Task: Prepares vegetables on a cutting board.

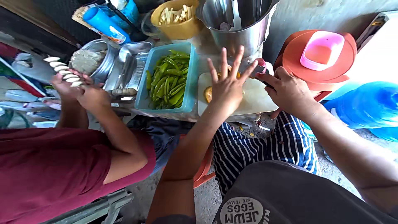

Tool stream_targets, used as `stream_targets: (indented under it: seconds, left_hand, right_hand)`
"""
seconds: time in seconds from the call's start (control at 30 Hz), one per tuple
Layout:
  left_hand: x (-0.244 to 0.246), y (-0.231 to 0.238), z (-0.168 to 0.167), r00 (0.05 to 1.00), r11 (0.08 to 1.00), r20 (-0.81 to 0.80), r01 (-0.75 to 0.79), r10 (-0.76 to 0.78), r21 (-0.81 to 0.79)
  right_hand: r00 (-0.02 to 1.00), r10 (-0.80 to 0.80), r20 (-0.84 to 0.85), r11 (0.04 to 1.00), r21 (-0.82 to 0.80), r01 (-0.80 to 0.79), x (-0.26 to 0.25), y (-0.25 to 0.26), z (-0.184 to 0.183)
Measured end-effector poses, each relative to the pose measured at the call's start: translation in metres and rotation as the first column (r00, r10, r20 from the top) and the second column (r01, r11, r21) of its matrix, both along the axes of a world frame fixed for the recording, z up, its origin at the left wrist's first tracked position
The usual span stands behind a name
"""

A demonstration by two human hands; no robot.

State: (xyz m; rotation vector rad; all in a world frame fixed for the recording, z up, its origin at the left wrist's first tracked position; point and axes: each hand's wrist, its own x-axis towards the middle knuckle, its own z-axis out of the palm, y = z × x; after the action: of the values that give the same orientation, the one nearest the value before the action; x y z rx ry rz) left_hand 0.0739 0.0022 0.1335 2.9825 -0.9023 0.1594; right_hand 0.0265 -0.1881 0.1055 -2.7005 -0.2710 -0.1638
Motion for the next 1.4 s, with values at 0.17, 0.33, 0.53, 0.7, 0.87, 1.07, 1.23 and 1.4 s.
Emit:
stream_targets:
  seconds: [0.17, 0.33, 0.53, 0.7, 0.87, 1.07, 1.23, 1.4]
  left_hand:
    - [0.024, 0.001, -0.014, 0.997, 0.997, -0.058, -0.051, 0.054, 0.052]
    - [0.044, 0.012, -0.011, 0.948, 0.947, -0.089, -0.292, 0.305, 0.134]
    - [0.011, -0.012, -0.005, 1.0, 1.0, -0.027, -0.006, 0.006, 0.0]
    - [0.024, -0.013, -0.013, 1.0, 0.999, -0.022, -0.011, 0.012, 0.04]
    - [0.06, 0.01, -0.002, 0.966, 0.963, -0.073, -0.237, 0.248, 0.126]
    - [0.058, 0.01, 0.008, 0.966, 0.971, 0.1, -0.233, 0.237, -0.045]
    - [0.037, 0.004, -0.002, 0.935, 0.955, 0.354, 0.093, 0.014, -0.282]
    - [0.039, 0.016, -0.013, 0.924, 0.927, 0.382, 0.127, 0.018, -0.353]
  right_hand:
    - [0.996, 0.006, 0.084, 0.998, -0.055, -0.002, -0.002, 0.0, 0.003]
    - [0.999, -0.049, 0.021, 0.999, -0.004, 0.049, -0.005, -0.011, 0.008]
    - [0.998, -0.067, 0.014, 0.997, -0.025, 0.067, 0.005, 0.001, 0.007]
    - [0.996, -0.031, 0.088, 0.999, -0.025, 0.033, 0.002, 0.006, 0.01]
    - [0.999, -0.03, -0.021, 0.983, 0.183, 0.033, -0.002, -0.024, 0.009]
    - [0.892, 0.091, -0.443, 0.761, 0.608, 0.225, 0.006, -0.033, 0.007]
    - [0.848, 0.2, -0.491, 0.617, 0.735, 0.28, 0.019, -0.027, 0.002]
    - [0.786, 0.372, -0.494, 0.329, 0.862, 0.386, 0.021, -0.028, -0.006]
